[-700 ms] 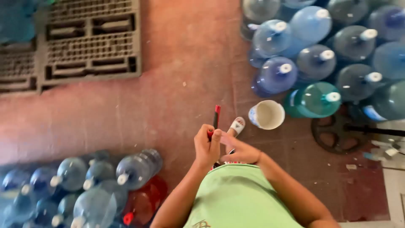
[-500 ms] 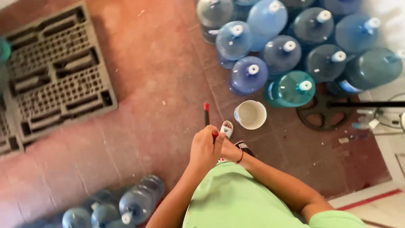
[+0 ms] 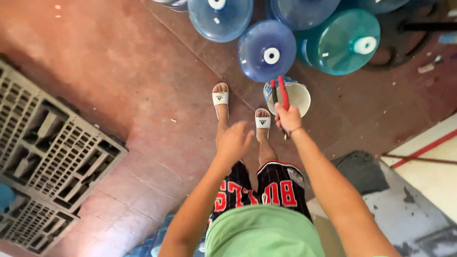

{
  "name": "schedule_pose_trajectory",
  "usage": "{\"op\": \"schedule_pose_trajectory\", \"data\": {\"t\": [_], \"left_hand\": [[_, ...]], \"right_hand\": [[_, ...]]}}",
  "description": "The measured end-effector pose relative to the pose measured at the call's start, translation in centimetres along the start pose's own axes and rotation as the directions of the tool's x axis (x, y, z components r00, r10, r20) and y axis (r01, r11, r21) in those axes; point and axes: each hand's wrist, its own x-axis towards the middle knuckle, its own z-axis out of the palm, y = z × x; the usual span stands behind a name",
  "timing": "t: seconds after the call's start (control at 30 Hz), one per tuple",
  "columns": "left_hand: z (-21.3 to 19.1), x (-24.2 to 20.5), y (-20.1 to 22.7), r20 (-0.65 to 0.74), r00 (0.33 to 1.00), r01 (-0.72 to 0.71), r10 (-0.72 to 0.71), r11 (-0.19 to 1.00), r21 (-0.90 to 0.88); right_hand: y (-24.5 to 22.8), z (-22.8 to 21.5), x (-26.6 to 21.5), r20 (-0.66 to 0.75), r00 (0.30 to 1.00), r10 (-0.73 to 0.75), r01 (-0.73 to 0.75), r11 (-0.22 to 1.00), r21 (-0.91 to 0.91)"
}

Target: The person uses a red-handled tool to pry off plastic caps from a large collection of water jugs in a warehouse setting.

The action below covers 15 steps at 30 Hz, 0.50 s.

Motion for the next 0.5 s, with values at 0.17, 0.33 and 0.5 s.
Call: {"op": "schedule_pose_trajectory", "data": {"t": [0.17, 0.33, 0.5], "left_hand": [[7.2, 19.6, -6.3, 0.238, 0.969, -0.064, 0.061, 0.998, 0.006], [14.9, 32.3, -8.4, 0.362, 0.925, -0.064, 0.114, 0.987, -0.147], [15.5, 34.6, -7.7, 0.495, 0.851, -0.107, 0.174, 0.981, -0.162]], "right_hand": [[-5.1, 2.2, 11.2, -0.043, 0.995, 0.089, -0.095, 0.981, -0.167], [-17.3, 2.3, 10.2, -0.018, 0.886, 0.463, -0.460, 0.875, -0.151], [-5.0, 8.1, 18.0, -0.374, 0.910, 0.178, -0.300, 0.907, -0.296]]}}
